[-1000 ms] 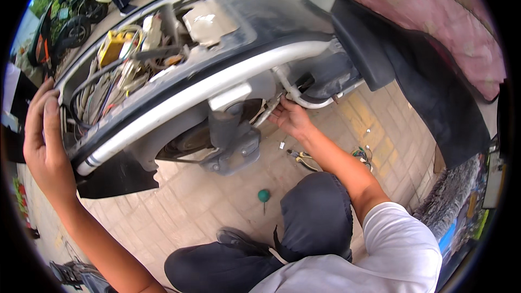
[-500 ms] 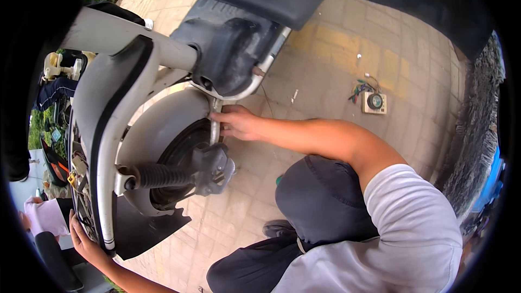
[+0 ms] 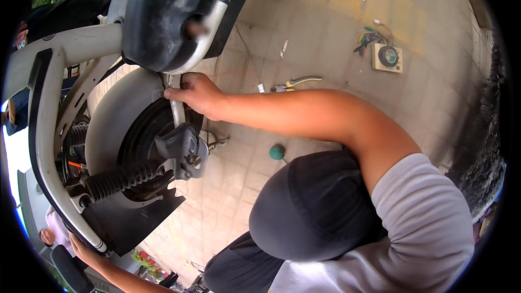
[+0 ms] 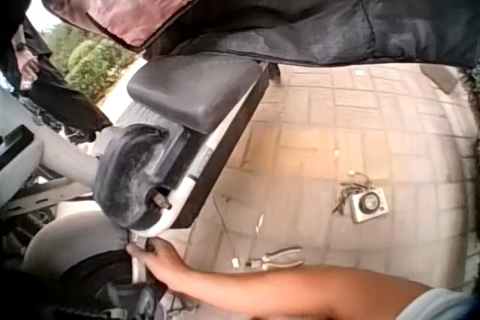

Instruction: The person repairs the wiring of a scooter by stripping wires, twisting them together, and wrapping them with electrical tape. They use pliers and a screwdriver to strip and secure the wires, then test the connection with a control box before taping the joint.

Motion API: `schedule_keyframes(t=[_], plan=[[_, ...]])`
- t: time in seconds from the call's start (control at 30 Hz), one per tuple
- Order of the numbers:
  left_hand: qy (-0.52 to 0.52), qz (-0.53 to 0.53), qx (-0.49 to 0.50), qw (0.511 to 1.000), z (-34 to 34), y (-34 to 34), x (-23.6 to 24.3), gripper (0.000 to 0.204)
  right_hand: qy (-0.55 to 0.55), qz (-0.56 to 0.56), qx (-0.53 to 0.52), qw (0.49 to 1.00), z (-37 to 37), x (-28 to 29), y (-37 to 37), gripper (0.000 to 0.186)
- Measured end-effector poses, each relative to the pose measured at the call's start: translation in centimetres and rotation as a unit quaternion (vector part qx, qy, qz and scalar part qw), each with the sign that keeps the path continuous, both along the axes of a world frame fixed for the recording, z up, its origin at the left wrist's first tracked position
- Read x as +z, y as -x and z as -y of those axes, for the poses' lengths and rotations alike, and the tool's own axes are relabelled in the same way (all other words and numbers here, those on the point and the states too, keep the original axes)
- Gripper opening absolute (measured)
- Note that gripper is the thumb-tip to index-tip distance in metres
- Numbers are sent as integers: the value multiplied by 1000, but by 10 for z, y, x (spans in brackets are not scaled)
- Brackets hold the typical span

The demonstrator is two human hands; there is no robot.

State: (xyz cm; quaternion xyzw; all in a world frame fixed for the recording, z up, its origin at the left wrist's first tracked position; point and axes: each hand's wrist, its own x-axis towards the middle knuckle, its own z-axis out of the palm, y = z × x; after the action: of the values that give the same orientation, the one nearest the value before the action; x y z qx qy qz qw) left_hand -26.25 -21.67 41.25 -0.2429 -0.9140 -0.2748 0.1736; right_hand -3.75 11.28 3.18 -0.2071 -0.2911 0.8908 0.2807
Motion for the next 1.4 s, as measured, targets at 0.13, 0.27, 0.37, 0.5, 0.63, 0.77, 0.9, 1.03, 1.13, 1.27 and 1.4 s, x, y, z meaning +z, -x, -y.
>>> schedule_keyframes(t=[0.13,0.27,0.37,0.5,0.63,0.77,0.9,1.03,1.13,1.27,1.4], plan=[[78,-57,-11,995,7,1,7,47,12,-64,71,995,-9,-14,-12,32],[81,-76,-18,994,5,7,6,45,55,-101,76,990,-14,-28,-14,35],[10,-84,4,996,-22,-25,-8,45,64,-109,87,988,-9,-18,-15,37],[52,-95,-24,994,-14,-20,-2,45,38,-102,73,991,-6,-21,-3,35],[25,-88,18,996,-13,-17,-1,45,-7,-57,27,998,2,-16,1,32],[-23,-44,60,997,-24,-27,-6,45,-110,37,-4,993,5,-14,1,31],[-26,-49,64,996,-22,-25,-3,45,-122,46,15,991,3,-16,1,33],[-56,-62,78,993,-55,-58,-22,44,3,-63,134,989,11,-18,-15,42],[-81,-60,68,993,-69,-70,-29,45,18,-19,165,986,27,-35,-28,41],[-19,-96,45,994,-25,-32,-11,43,24,14,230,973,40,-56,-52,38],[-111,-56,92,988,-28,-27,-11,41,-249,118,202,940,46,-81,-90,36]])
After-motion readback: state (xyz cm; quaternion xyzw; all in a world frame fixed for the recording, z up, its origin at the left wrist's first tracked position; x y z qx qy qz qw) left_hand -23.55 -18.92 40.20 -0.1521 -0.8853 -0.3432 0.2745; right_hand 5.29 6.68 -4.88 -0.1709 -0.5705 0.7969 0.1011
